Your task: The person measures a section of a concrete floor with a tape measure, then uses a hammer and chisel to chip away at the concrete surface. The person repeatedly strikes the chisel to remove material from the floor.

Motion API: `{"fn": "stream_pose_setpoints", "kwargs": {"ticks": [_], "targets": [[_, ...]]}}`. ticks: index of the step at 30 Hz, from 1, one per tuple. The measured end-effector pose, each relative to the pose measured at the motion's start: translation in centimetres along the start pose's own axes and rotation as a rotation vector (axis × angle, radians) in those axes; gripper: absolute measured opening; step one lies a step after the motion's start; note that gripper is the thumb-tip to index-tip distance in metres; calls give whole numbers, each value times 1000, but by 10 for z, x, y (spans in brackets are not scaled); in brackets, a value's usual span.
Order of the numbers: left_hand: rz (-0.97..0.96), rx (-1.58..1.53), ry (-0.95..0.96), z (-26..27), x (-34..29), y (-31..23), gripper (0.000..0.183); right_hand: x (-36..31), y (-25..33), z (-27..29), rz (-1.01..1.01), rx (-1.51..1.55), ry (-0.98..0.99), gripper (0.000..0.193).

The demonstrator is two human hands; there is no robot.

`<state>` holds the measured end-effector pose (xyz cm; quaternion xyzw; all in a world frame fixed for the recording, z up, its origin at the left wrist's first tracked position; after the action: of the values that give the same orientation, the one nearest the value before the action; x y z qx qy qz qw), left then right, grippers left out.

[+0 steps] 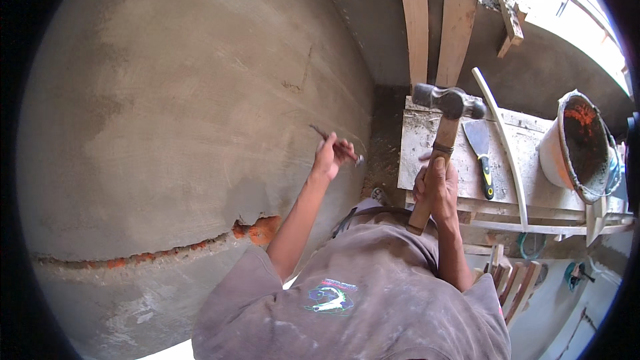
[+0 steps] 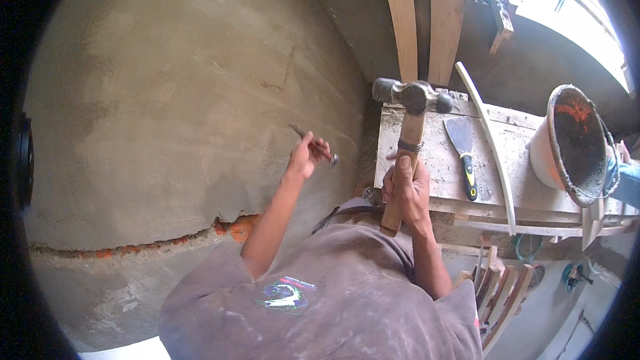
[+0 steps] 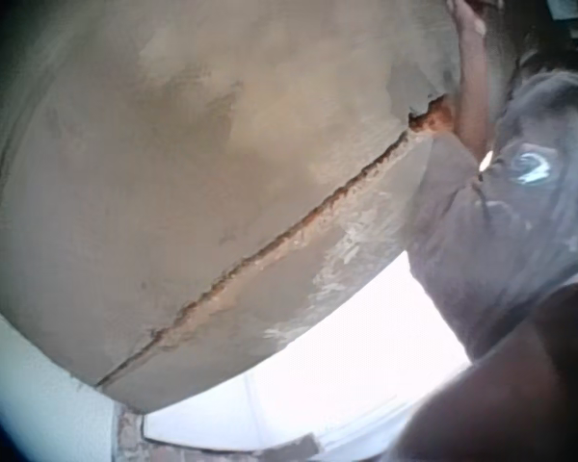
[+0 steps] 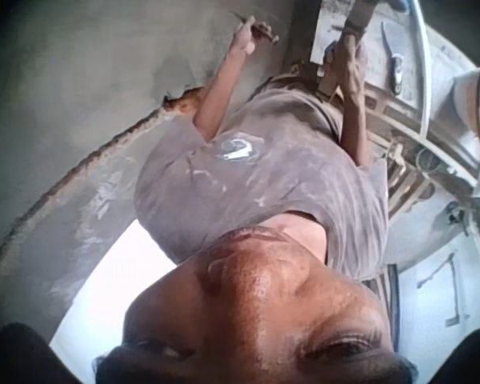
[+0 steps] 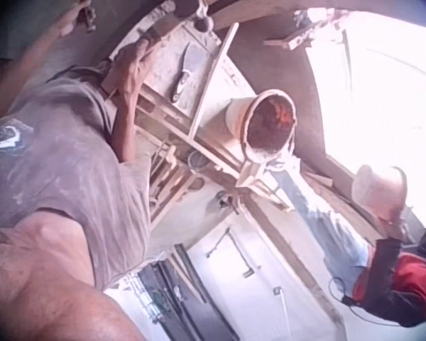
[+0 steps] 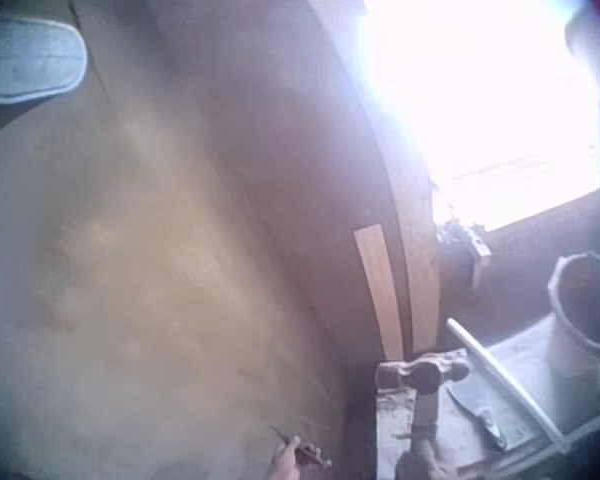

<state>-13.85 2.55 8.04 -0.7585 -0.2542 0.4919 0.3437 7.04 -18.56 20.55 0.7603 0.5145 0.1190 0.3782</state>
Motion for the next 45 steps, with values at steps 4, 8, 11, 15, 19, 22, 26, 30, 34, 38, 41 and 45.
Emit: {"fn": "stream_pose_setpoints", "kwargs": {"ticks": [4, 8, 11, 15, 19, 22, 26, 30, 34, 38, 41, 45], "targets": [[-157, -241, 45, -35, 30, -55, 23, -5, -27, 16, -120, -167, -111, 41], [-222, -557, 9, -59, 56, -98, 28, -9, -40, 13, -103, -243, -108, 42], [-228, -625, 10, -64, 65, -117, 30, -4, -39, 2, -53, -315, -97, 43], [-247, -708, 3, -62, 75, -134, 32, 7, -32, -8, 1, -393, -58, 42], [-282, -719, -48, -64, 80, -136, 32, 20, -24, -5, 31, -359, -27, 44], [-319, -721, -120, -68, 82, -136, 32, 30, -19, 2, 27, -320, -46, 47], [-342, -756, -146, -75, 85, -144, 33, 44, 6, 8, 101, -218, -92, 45], [-344, -809, -140, -78, 88, -154, 36, 59, 55, -1, 444, 66, -116, 48], [-306, -790, -206, -76, 89, -158, 38, 83, 58, -17, 781, 579, -190, 53], [-251, -737, -252, -74, 90, -160, 40, 108, -54, -48, 141, -212, 5, 31], [-220, -693, -307, -73, 91, -163, 42, 109, -109, -41, -222, -34, -6, 28], [-227, -752, -255, -74, 91, -164, 42, 96, -51, -29, 119, 6, 23, 27]]}}
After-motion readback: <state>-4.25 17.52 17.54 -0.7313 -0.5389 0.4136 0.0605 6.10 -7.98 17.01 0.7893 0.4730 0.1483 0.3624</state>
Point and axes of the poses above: each hand's wrist, its own x-axis towards the middle knuckle, its own z-axis out of the back of the hand, y = z × x, the point moved 2 cm from there along x, towards the middle knuckle, and after that the axes turned 13 degrees about x, right-handed, at the moved point
